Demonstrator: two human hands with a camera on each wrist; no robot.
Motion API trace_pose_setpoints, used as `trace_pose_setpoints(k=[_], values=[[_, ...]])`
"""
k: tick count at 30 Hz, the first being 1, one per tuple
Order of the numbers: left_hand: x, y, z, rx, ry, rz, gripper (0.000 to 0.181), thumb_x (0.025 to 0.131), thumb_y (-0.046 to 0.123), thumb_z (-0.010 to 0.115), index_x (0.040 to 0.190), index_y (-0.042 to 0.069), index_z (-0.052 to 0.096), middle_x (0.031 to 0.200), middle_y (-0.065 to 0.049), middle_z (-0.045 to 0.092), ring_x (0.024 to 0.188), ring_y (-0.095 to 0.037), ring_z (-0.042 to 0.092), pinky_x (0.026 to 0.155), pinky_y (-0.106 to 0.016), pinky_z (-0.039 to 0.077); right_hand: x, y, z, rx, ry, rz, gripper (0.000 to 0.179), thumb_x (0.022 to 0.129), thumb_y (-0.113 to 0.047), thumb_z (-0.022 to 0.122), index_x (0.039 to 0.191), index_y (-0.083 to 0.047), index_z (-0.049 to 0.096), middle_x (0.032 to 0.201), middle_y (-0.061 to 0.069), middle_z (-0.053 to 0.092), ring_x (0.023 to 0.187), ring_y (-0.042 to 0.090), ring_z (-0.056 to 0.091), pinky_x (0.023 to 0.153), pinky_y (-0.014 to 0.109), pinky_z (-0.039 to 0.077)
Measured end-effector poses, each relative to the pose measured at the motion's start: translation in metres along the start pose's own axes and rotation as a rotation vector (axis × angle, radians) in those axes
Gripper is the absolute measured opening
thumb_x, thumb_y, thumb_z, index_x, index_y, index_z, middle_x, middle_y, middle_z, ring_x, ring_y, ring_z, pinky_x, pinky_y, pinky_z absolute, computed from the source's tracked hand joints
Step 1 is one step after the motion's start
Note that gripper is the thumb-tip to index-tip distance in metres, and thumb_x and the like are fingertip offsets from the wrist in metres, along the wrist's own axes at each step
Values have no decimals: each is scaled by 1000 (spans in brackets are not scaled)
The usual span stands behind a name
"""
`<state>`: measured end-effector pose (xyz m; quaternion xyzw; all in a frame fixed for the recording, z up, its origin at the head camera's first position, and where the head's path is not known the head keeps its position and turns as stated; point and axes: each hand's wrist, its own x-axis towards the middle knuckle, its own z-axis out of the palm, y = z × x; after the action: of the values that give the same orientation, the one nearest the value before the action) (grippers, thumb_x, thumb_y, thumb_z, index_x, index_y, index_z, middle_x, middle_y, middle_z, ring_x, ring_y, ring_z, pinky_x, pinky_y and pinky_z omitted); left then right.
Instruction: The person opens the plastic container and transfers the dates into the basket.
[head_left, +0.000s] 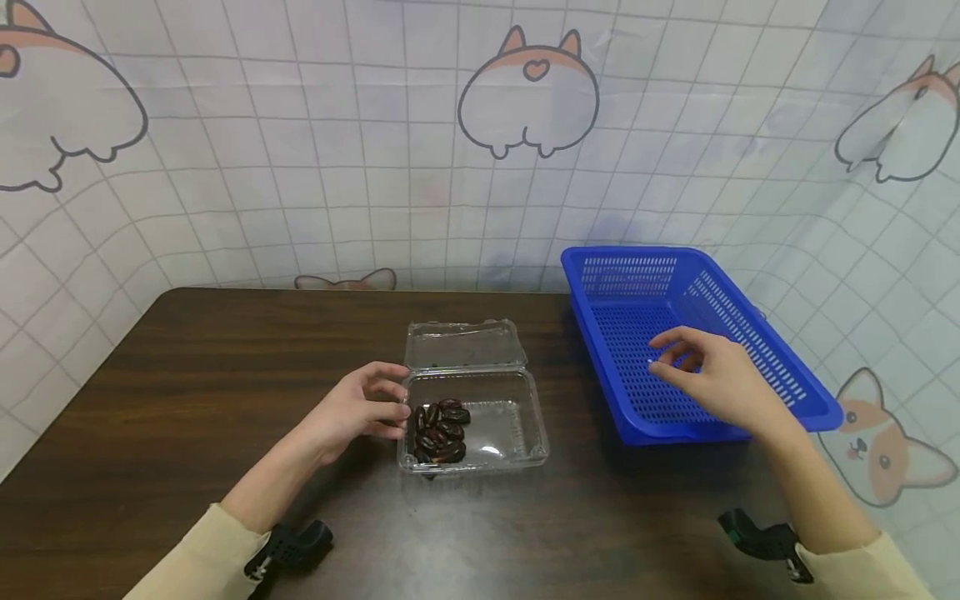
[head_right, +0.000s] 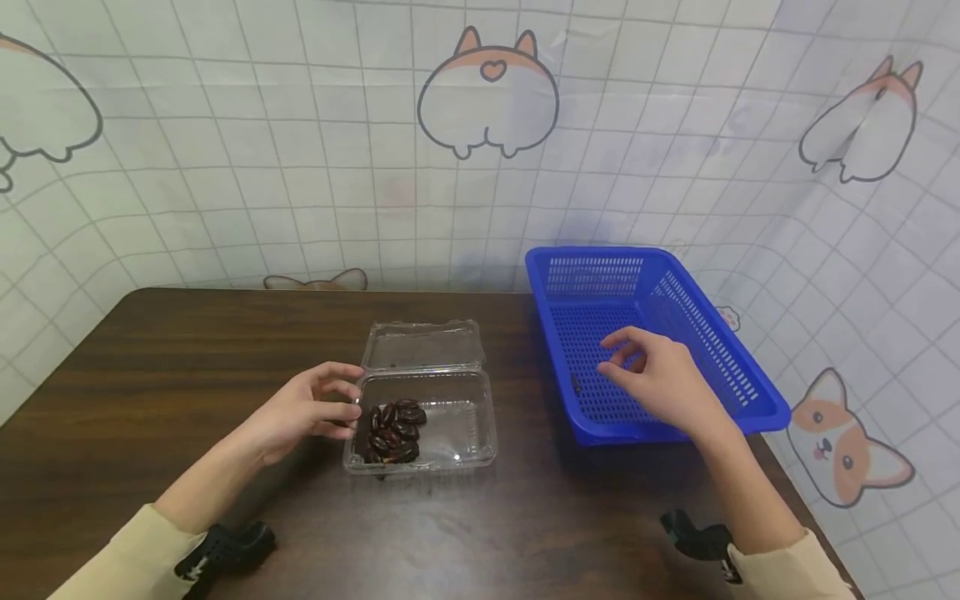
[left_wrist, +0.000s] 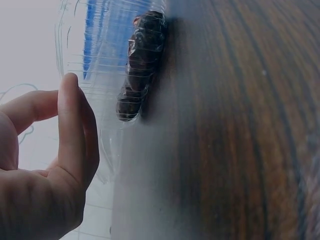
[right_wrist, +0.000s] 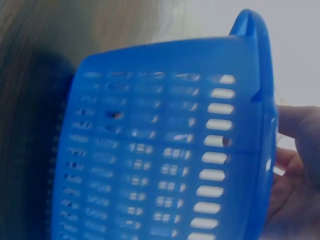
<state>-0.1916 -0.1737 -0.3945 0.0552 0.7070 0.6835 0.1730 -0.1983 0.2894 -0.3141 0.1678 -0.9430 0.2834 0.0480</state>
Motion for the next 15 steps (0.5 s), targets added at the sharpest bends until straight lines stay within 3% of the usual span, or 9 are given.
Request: trace_pose_setpoints(k=[8, 15], values=[[1, 2, 0, 0, -14, -5, 62, 93, -6, 69, 146, -8, 38, 117, -23, 52, 85, -24, 67, 74, -39, 64, 3, -24, 7, 8, 51, -68, 21, 100, -24, 71, 117, -13, 69, 93, -1, 69, 81, 18, 64, 60, 30, 50], [3, -2, -1, -19, -14, -23, 63, 93, -5, 68, 147, -9, 36, 116, -21, 53, 88, -24, 66, 76, -39, 63, 11, -50, 21, 73, 30, -134, 20, 100, -21, 70, 117, -12, 69, 93, -3, 69, 80, 14, 63, 63, 31, 52]])
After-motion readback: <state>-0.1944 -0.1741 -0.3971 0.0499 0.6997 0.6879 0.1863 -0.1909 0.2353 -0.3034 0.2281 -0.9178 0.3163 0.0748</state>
